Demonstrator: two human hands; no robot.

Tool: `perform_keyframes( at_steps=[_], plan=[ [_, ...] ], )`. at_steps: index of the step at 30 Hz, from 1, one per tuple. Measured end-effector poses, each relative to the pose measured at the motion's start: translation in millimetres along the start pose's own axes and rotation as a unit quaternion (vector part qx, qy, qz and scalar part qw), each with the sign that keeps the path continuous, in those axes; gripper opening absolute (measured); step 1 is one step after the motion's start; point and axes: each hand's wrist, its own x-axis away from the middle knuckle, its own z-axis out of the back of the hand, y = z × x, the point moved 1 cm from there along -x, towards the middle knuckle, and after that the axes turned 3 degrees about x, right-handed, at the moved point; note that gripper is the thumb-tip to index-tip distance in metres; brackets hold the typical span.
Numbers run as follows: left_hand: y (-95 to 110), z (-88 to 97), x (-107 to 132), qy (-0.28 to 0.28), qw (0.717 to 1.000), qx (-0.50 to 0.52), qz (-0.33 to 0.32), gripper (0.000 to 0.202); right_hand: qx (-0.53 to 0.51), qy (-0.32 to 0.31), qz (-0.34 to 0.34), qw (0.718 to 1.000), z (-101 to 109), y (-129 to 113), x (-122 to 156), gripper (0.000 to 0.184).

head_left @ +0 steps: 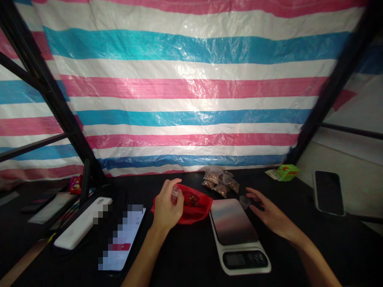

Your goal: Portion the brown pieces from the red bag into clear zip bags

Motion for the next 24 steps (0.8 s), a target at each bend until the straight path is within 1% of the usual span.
perform_keyframes(
  at_steps=[2, 3, 6, 8, 10, 12, 13, 15, 16, 17, 18, 20, 22, 24],
  plan=[
    [4, -4.1, 2, -0.068, 0.998, -0.014, -0.001, 0.025, 0.004, -0.01, 0.006, 1.0, -5, 2, 0, 0.051],
    [6, -6.6, 3, -0.092, 0.996, -0.02, -0.001, 0.024, 0.005, -0.012, 0.003, 1.0, -8, 5, -1, 0.051],
    [9, -12.5, 5, -0.14, 0.988, -0.062, 0.019, 0.02, -0.001, -0.007, -0.016, 1.0, -12, 10, -5, 0.049],
    [9, -13.9, 5, -0.156, 0.981, -0.106, 0.042, 0.019, -0.02, 0.006, -0.017, 1.0, -11, 2, -6, 0.049],
    [7, -12.7, 4, -0.144, 0.978, -0.141, 0.059, 0.018, -0.045, 0.025, 0.014, 0.999, -11, -24, -4, 0.049],
    [6, -9.6, 2, -0.106, 0.977, -0.17, 0.077, 0.018, -0.069, 0.029, 0.076, 0.994, -17, -65, 1, 0.044],
    [5, -7.5, 1, -0.083, 0.976, -0.183, 0.087, 0.018, -0.078, 0.004, 0.11, 0.991, -23, -89, 3, 0.04],
    [5, -3.0, -1, -0.045, 0.971, -0.207, 0.107, 0.02, -0.067, -0.07, 0.178, 0.979, -45, -134, 6, 0.038],
    [5, -0.9, -2, -0.033, 0.968, -0.219, 0.116, 0.02, -0.043, -0.097, 0.212, 0.971, -58, -153, 6, 0.038],
    [5, 1.1, -3, -0.025, 0.964, -0.232, 0.126, 0.021, 0.0, -0.142, 0.233, 0.962, -72, -167, 4, 0.043],
    [5, 2.9, -4, -0.021, 0.959, -0.246, 0.14, 0.023, 0.047, -0.178, 0.246, 0.952, -86, -177, 1, 0.046],
    [4, 5.8, -7, -0.021, 0.945, -0.276, 0.176, 0.032, 0.166, -0.209, 0.26, 0.928, -108, -182, -9, 0.044],
    [0, 7.7, -8, -0.024, 0.928, -0.301, 0.216, 0.045, 0.262, -0.204, 0.257, 0.908, -120, -175, -20, 0.038],
    [-8, 8.5, -9, -0.038, 0.916, -0.313, 0.247, 0.057, 0.319, -0.183, 0.244, 0.897, -122, -164, -28, 0.037]
  ],
)
